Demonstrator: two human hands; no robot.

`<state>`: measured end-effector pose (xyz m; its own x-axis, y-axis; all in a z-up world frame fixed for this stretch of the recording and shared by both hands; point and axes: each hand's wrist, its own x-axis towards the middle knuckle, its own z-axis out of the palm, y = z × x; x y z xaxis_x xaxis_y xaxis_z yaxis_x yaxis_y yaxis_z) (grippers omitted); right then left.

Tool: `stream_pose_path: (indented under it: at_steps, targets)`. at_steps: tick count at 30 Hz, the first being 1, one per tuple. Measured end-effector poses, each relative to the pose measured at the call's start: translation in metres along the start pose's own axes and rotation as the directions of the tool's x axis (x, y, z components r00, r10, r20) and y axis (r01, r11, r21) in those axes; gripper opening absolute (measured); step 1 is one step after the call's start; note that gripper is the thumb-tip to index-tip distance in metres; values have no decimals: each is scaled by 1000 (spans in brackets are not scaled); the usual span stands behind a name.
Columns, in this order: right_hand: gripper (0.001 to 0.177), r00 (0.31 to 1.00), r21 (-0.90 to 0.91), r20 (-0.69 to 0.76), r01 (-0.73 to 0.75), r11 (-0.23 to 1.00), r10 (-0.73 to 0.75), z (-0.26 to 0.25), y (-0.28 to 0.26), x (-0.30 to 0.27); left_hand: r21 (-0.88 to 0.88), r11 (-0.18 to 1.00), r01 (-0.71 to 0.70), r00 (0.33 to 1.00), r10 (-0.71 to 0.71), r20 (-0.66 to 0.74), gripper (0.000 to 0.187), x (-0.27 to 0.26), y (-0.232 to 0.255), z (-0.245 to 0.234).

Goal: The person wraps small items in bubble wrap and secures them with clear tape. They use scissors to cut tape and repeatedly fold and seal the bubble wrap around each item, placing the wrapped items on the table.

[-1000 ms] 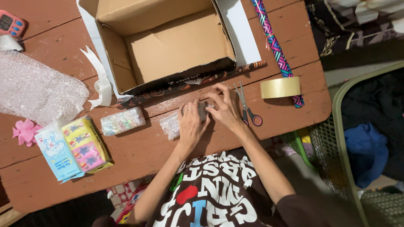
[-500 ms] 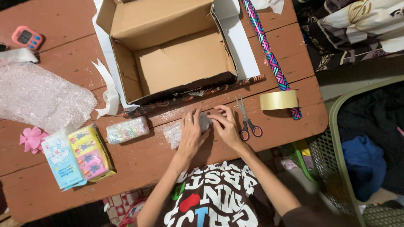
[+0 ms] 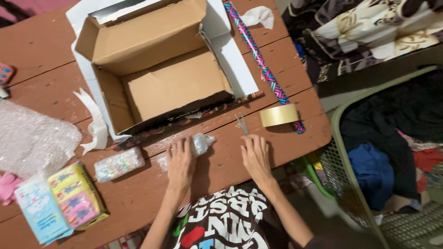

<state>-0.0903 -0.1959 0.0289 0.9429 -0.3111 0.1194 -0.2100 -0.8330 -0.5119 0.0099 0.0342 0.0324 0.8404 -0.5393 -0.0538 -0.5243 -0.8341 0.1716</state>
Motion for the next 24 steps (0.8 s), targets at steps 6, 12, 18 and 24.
stream_pose_path:
  at_steps: [6, 12, 18, 24]
  targets:
    - [44, 964, -64, 167, -199, 978, 207, -13, 18, -22, -232, 972, -33, 999, 27, -29, 85, 19, 16, -29]
    - [53, 952, -311, 142, -217, 925, 271, -8, 22, -25, -114, 954, -279, 944, 250, -217, 39, 33, 57, -5]
    - [42, 942, -40, 112, -312, 949, 315, -35, 27, -39, -434, 835, -340, 915, 400, 53, 24, 13, 96, 6]
    - [46, 857, 612, 106, -456, 646, 505, -51, 49, -48, -438, 836, -330, 936, 349, -39, 36, 42, 122, -7]
